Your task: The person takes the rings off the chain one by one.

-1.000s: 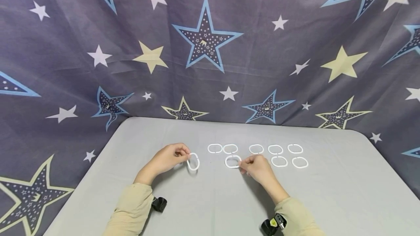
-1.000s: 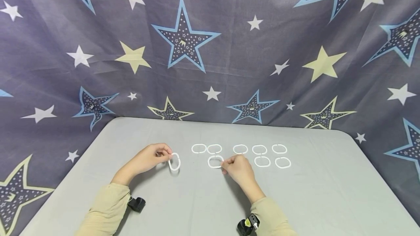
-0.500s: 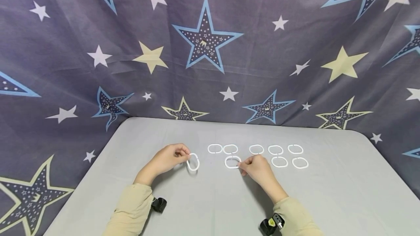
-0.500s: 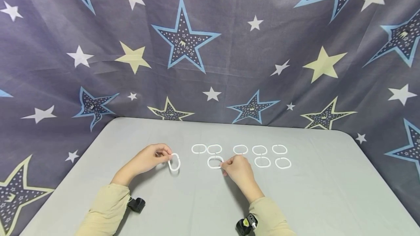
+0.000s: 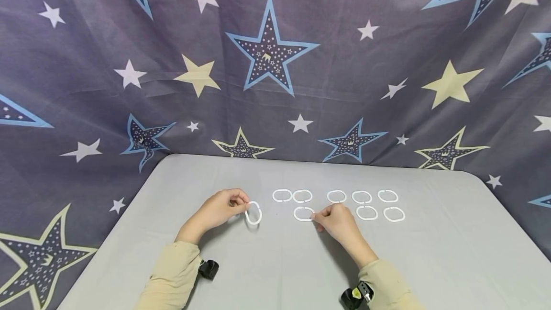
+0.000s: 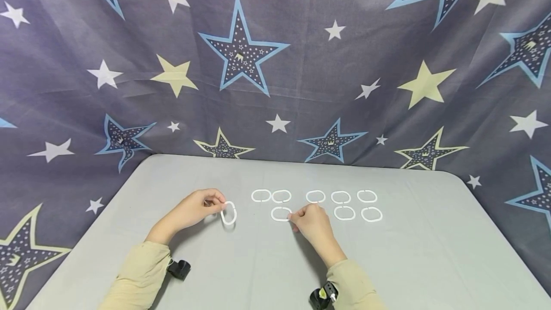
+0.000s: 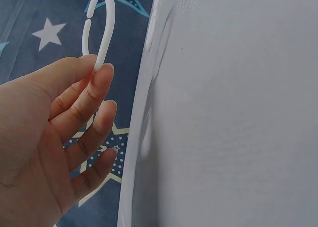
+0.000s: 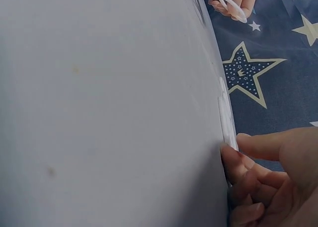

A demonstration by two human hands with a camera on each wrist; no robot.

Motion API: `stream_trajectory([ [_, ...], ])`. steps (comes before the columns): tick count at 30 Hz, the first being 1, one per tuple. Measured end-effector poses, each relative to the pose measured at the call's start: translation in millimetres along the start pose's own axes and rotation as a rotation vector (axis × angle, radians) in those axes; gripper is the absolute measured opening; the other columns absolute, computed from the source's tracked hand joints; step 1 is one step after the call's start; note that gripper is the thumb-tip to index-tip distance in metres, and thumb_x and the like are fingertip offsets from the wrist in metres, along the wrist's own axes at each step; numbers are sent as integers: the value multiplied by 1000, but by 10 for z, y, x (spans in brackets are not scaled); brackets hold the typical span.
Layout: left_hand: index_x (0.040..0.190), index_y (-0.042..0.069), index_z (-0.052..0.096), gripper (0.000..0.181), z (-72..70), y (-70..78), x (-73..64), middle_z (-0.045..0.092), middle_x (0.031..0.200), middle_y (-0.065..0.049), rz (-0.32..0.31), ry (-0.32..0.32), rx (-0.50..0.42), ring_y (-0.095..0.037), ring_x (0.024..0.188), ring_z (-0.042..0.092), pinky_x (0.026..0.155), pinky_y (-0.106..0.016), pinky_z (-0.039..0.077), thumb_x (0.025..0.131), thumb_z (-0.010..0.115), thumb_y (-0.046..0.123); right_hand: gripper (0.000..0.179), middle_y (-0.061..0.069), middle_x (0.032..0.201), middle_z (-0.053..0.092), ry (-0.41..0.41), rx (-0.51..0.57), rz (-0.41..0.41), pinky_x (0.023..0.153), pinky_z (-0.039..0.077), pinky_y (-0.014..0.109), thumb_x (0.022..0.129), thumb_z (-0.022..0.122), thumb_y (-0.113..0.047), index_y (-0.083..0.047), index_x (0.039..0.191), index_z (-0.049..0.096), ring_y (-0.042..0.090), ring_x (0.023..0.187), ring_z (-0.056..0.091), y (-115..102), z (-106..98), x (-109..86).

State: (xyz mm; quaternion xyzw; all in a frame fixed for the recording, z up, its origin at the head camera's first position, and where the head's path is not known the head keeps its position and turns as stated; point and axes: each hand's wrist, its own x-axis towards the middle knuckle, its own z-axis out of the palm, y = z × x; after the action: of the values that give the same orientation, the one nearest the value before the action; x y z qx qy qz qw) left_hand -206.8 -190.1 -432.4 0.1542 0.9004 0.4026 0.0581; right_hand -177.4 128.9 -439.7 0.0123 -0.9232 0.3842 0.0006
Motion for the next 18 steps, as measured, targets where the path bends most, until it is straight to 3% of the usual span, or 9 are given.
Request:
stream_trajectory([
  [10,97,17,69,7,2,22,3,66,83,10,-8,5,-6,-12,77,60,77,-35,47,91,71,22,18,-2,53,63,-2,51,5,53,38,28,85,76,-19,-8,71,74,12,54,50,-9,-4,-39],
  [18,96,17,69,8,-1,55,-2,66,81,11,-25,43,16,-11,73,58,74,-34,45,91,71,24,14,3,58,65,1,189,14,52,41,25,86,75,-13,-2,76,73,13,54,58,-34,7,-89],
])
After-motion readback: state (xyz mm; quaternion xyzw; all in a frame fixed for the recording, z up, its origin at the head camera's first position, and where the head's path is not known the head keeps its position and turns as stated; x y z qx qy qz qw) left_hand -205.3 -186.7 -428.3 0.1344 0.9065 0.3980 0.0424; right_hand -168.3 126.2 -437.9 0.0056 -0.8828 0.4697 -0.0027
